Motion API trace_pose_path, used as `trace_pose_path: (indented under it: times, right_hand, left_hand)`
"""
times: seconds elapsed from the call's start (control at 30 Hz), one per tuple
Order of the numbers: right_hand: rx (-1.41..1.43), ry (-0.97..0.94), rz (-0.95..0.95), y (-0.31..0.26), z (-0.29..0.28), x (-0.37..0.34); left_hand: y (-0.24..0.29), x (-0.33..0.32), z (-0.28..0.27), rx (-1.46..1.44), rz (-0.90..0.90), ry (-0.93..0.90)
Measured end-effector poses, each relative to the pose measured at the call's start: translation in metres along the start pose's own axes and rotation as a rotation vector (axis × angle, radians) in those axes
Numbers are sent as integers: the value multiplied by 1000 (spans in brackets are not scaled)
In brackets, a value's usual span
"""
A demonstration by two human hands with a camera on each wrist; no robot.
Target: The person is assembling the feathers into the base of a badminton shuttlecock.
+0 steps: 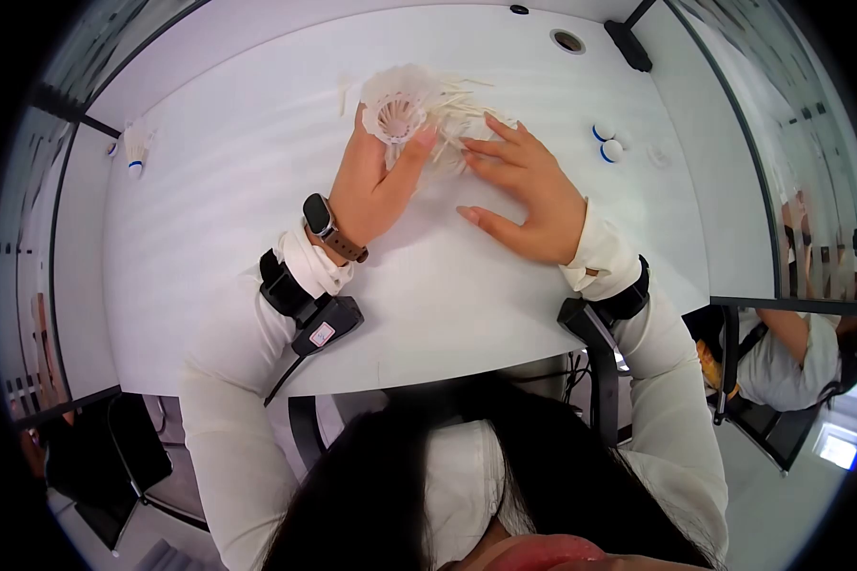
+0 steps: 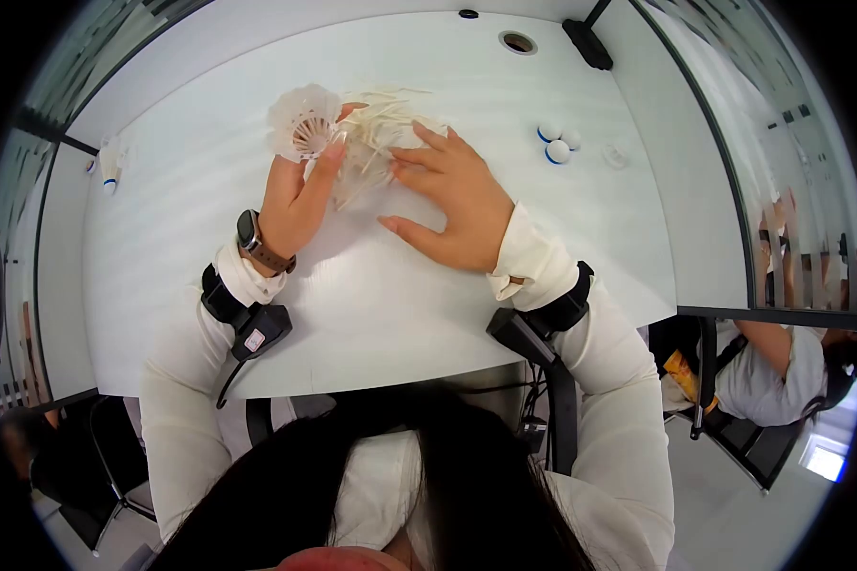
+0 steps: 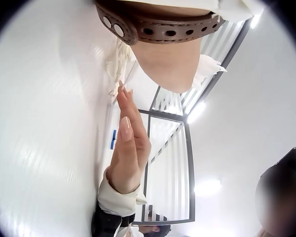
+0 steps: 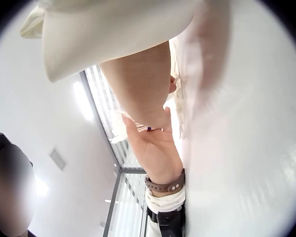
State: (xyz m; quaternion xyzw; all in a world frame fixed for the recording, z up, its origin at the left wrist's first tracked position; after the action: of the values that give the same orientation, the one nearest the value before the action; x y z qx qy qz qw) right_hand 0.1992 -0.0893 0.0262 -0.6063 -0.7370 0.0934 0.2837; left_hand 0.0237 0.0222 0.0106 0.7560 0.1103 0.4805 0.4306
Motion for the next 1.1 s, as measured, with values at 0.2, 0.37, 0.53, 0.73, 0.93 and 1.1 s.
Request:
trace_pose_path:
  times: [0.2,0.37,0.53,0.73,0.93,1.1]
  right_hand:
    - [154,112,71,0,-9,-1]
    - [450,152,222,2,-14,1]
    - [810,32,408,1,-12,0]
    - [839,-5,411,3,-9,1]
    - [778,-47,418,5,-9,-1]
    - [892,-41,467,9,-6,-2]
  left_hand:
    - [3,0,-3,85,-41,60]
    - [12,1,-1,76,-46,94]
    - [9,0,-3,37,-162,23]
    - [9,-1,0,18,-118,-60]
    - [7,-4,3,-16,-41,-178]
    - [4,-4,4,-24,4,-162]
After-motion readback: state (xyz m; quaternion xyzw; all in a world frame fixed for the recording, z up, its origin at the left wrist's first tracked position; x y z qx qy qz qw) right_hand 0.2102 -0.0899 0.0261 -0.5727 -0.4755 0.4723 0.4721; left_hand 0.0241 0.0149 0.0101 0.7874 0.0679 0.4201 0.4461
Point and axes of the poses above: each hand's wrist, its own x-axis towards the middle knuckle, its own z-axis out of the palm, y = z × x, the point moved 3 cm from there along x, towards the middle knuckle, and after that the axes turned 11 degrees about z, right-handed, at the moved point
